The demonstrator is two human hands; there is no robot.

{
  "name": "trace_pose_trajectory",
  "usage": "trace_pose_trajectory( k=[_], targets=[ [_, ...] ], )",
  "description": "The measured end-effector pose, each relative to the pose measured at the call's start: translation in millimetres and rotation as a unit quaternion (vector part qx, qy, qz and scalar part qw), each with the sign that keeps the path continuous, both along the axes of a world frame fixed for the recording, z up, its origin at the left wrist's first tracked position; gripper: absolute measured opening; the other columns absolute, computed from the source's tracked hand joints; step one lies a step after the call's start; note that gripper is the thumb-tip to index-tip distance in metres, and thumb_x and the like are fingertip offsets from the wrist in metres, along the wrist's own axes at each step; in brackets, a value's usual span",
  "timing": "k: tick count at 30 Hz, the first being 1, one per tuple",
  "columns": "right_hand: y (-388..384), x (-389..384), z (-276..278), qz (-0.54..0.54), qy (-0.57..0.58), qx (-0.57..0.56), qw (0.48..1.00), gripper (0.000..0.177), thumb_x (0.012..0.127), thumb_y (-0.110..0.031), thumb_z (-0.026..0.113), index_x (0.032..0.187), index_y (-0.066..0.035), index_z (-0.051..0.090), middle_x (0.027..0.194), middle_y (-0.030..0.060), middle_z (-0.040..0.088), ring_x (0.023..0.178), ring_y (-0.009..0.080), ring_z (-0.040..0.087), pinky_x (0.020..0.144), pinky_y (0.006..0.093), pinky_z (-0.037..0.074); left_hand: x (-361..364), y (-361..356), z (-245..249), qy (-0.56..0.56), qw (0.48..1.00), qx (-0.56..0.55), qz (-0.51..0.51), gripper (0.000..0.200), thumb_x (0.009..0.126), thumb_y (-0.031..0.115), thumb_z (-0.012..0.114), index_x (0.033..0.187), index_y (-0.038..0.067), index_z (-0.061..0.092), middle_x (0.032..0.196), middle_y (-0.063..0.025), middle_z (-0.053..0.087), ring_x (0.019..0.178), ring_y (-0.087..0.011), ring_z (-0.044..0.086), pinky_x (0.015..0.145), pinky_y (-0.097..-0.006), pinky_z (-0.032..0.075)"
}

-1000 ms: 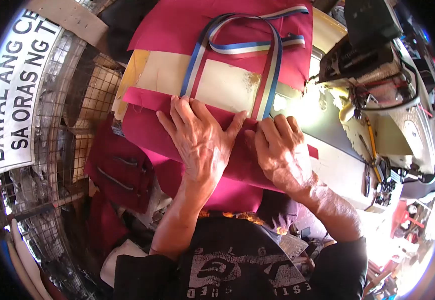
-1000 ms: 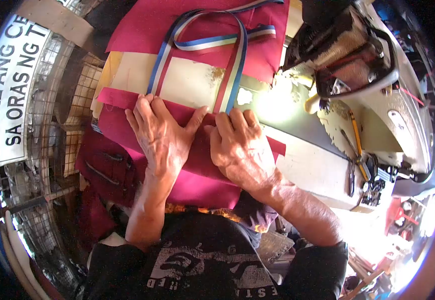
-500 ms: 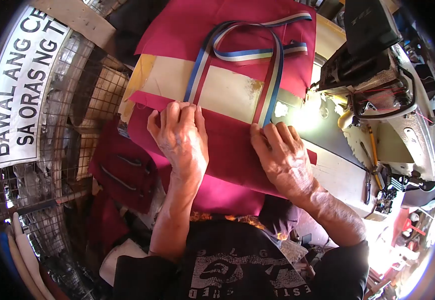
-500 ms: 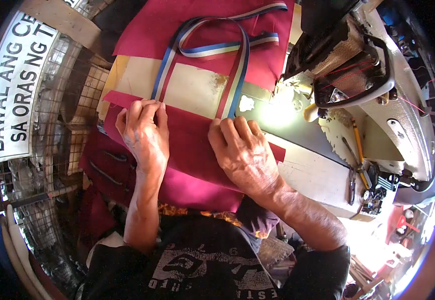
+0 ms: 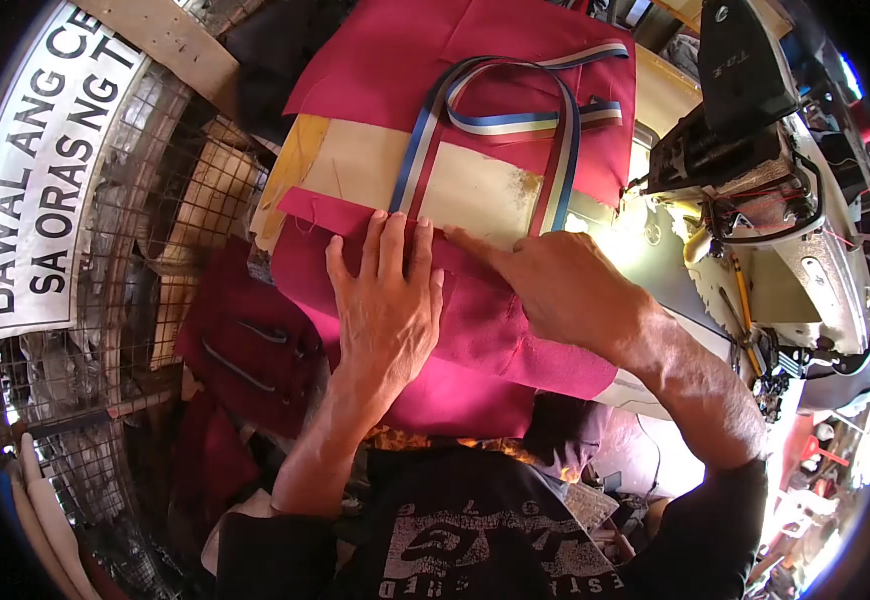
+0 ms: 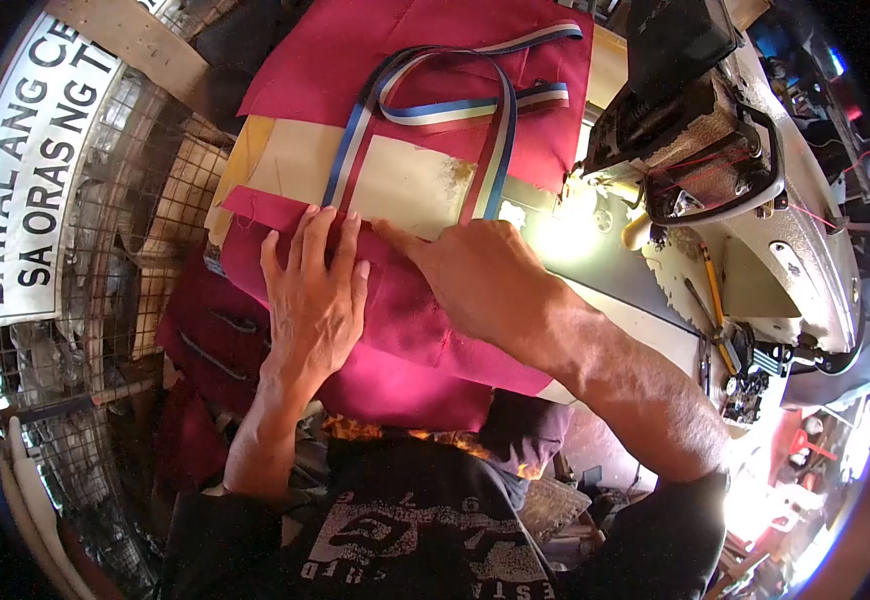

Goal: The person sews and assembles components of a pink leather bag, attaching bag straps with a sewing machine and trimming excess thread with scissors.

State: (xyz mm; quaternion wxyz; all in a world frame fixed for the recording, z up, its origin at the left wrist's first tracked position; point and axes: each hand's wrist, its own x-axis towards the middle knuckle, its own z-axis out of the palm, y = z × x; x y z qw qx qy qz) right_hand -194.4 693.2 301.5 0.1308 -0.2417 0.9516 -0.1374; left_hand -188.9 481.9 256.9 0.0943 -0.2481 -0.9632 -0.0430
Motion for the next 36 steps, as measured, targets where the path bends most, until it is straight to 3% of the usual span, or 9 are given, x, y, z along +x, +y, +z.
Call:
trace_pose_trajectory(
  k=[5, 11, 15, 16, 19, 23, 24, 30, 36],
  targets=[
    [7.8, 16.9, -9.2, -0.018, 0.052, -0.002, 0.999, 0.068, 0.085, -0.005, 0.064, 0.151, -0.013, 0.053, 0.088, 0.0175, 0.068, 0.085, 0.0352, 0.071, 0.073, 0.0459, 0.058, 3.2, 4.5, -18.0, 0.038, 0.998, 0.034, 0.029, 0.044, 0.101, 0.019, 0.060, 0.142, 0.001, 0.058, 0.146, -0.0180, 0.049, 0.142, -0.0315, 0.047, 0.115, -0.0631, 0.028],
    [30.4, 44.4, -18.4, -0.038, 0.116, -0.046, 0.991, 0.055, 0.087, -0.010, 0.063, 0.142, -0.011, 0.062, 0.102, 0.0139, 0.059, 0.100, 0.0333, 0.064, 0.089, 0.0446, 0.053, 8.5, 25.2, -4.4, 0.042, 0.998, 0.030, 0.037, 0.048, 0.096, 0.019, 0.065, 0.139, -0.003, 0.058, 0.143, -0.0202, 0.047, 0.147, -0.0378, 0.039, 0.119, -0.0637, 0.025],
    [36.9, 38.3, -13.9, -0.035, 0.051, -0.057, 0.996, 0.049, 0.087, -0.009, 0.062, 0.136, -0.009, 0.065, 0.103, 0.0157, 0.062, 0.104, 0.0359, 0.064, 0.092, 0.0456, 0.053, 19.3, 56.2, -4.0, -0.067, 0.955, 0.218, -0.188, 0.069, 0.086, 0.003, 0.066, 0.150, -0.006, 0.042, 0.134, -0.0247, 0.049, 0.124, -0.0433, 0.051, 0.111, -0.0519, 0.042],
    [41.2, 38.2, -15.3, -0.033, 0.049, -0.072, 0.996, 0.048, 0.087, -0.009, 0.061, 0.135, -0.009, 0.065, 0.104, 0.0162, 0.063, 0.105, 0.0361, 0.064, 0.093, 0.0453, 0.053, 15.9, 59.9, -13.6, -0.017, 0.958, 0.230, -0.169, 0.071, 0.088, 0.002, 0.065, 0.154, -0.002, 0.039, 0.128, -0.0227, 0.053, 0.119, -0.0416, 0.055, 0.105, -0.0474, 0.050],
    [71.0, 47.5, -13.2, -0.073, 0.053, -0.180, 0.979, 0.051, 0.086, -0.007, 0.062, 0.137, -0.009, 0.064, 0.112, 0.0188, 0.066, 0.104, 0.0345, 0.066, 0.097, 0.0442, 0.053, 17.8, 57.6, -13.4, -0.007, 0.961, 0.201, -0.190, 0.067, 0.087, 0.003, 0.067, 0.151, 0.001, 0.046, 0.123, -0.0201, 0.057, 0.115, -0.0380, 0.059, 0.098, -0.0445, 0.056],
    [95.6, 77.3, 24.6, -0.144, 0.043, -0.074, 0.986, 0.051, 0.084, -0.011, 0.071, 0.134, -0.008, 0.065, 0.120, 0.0183, 0.069, 0.112, 0.0352, 0.067, 0.099, 0.0436, 0.054, 11.1, 62.9, -3.6, 0.048, 0.968, 0.113, -0.218, 0.043, 0.084, 0.009, 0.072, 0.124, -0.004, 0.066, 0.105, -0.0116, 0.059, 0.103, -0.0254, 0.062, 0.083, -0.0313, 0.061],
    [99.8, 80.6, 15.8, -0.133, 0.052, -0.060, 0.988, 0.048, 0.084, -0.010, 0.071, 0.132, -0.007, 0.066, 0.119, 0.0182, 0.069, 0.110, 0.0358, 0.067, 0.098, 0.0443, 0.054, 12.3, 64.2, -0.5, 0.012, 0.972, 0.110, -0.205, 0.038, 0.088, 0.011, 0.072, 0.124, 0.002, 0.066, 0.109, -0.0093, 0.058, 0.101, -0.0266, 0.062, 0.078, -0.0362, 0.061],
    [103.6, 72.6, -4.9, -0.134, 0.115, -0.055, 0.983, 0.020, 0.084, -0.002, 0.061, 0.100, -0.002, 0.074, 0.094, 0.0199, 0.073, 0.095, 0.0392, 0.070, 0.089, 0.0478, 0.055, -0.4, 67.4, 4.2, 0.037, 0.972, 0.041, -0.227, 0.027, 0.087, 0.011, 0.073, 0.113, 0.006, 0.068, 0.104, -0.0069, 0.059, 0.099, -0.0252, 0.063, 0.076, -0.0375, 0.061],
    [103.1, 63.9, -4.7, -0.135, 0.068, 0.029, 0.988, 0.020, 0.087, -0.003, 0.067, 0.106, -0.004, 0.072, 0.099, 0.0155, 0.074, 0.101, 0.0364, 0.068, 0.093, 0.0457, 0.052, -12.2, 75.8, 6.4, 0.040, 0.971, 0.020, -0.234, 0.010, 0.087, 0.007, 0.073, 0.097, 0.009, 0.072, 0.092, -0.0052, 0.061, 0.092, -0.0245, 0.065, 0.077, -0.0385, 0.059]
  ],
)
